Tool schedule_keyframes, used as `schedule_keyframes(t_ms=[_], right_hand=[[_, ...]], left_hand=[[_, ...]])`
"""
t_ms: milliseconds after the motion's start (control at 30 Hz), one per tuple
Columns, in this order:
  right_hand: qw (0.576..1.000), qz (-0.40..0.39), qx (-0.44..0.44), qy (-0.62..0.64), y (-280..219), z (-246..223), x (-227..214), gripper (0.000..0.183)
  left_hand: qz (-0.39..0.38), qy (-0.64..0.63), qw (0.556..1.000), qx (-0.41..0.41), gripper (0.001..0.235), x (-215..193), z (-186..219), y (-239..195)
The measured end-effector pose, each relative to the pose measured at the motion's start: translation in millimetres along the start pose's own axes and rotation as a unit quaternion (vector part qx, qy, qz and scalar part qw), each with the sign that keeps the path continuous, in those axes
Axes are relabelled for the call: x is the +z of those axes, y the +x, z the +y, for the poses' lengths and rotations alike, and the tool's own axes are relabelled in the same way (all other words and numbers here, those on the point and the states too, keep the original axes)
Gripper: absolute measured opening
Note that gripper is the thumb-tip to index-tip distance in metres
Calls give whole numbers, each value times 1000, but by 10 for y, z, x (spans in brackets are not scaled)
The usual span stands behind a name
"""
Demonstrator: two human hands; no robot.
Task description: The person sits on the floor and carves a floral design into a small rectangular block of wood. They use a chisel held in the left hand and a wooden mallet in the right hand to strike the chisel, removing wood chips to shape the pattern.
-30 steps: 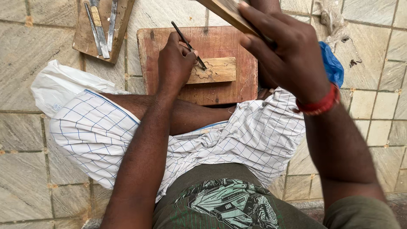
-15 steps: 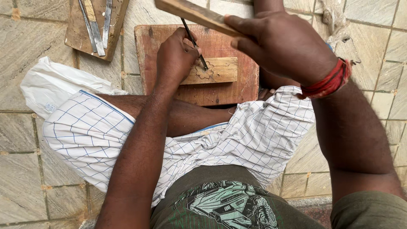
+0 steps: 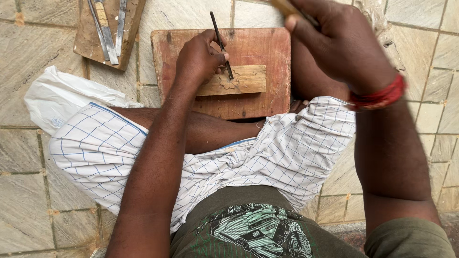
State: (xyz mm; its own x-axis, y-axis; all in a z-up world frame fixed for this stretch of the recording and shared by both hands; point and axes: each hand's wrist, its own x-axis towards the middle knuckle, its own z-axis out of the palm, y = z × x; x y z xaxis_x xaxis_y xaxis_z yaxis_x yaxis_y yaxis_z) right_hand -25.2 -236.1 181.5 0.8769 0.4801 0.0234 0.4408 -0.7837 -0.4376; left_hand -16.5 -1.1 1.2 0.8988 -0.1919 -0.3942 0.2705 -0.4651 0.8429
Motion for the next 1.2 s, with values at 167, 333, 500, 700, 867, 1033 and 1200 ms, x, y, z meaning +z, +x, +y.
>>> schedule_keyframes(t_ms=[167,333,500,700,867,1033,1200], right_hand=[[983,-141,92,-69,-19,-14,-15,43],[995,-5,52,80,-141,3,48,40],[979,-128,158,10,-256,116,34,47],[974,34,125,188,-313,93,116,48],[957,-92,254,109,-411,83,45,46],[951,42,198,234,-496,183,162,46],[945,-40,255,200,-657,228,195,45]], left_hand=[[-13,-5,1000,4,24,-6,37,17],[-29,32,999,26,25,12,16,31],[-39,47,998,25,24,-13,69,70],[-59,56,997,15,24,-25,99,83],[-76,64,995,28,25,-12,80,133],[-85,64,992,70,26,7,5,214],[-115,55,990,56,26,-1,59,214]])
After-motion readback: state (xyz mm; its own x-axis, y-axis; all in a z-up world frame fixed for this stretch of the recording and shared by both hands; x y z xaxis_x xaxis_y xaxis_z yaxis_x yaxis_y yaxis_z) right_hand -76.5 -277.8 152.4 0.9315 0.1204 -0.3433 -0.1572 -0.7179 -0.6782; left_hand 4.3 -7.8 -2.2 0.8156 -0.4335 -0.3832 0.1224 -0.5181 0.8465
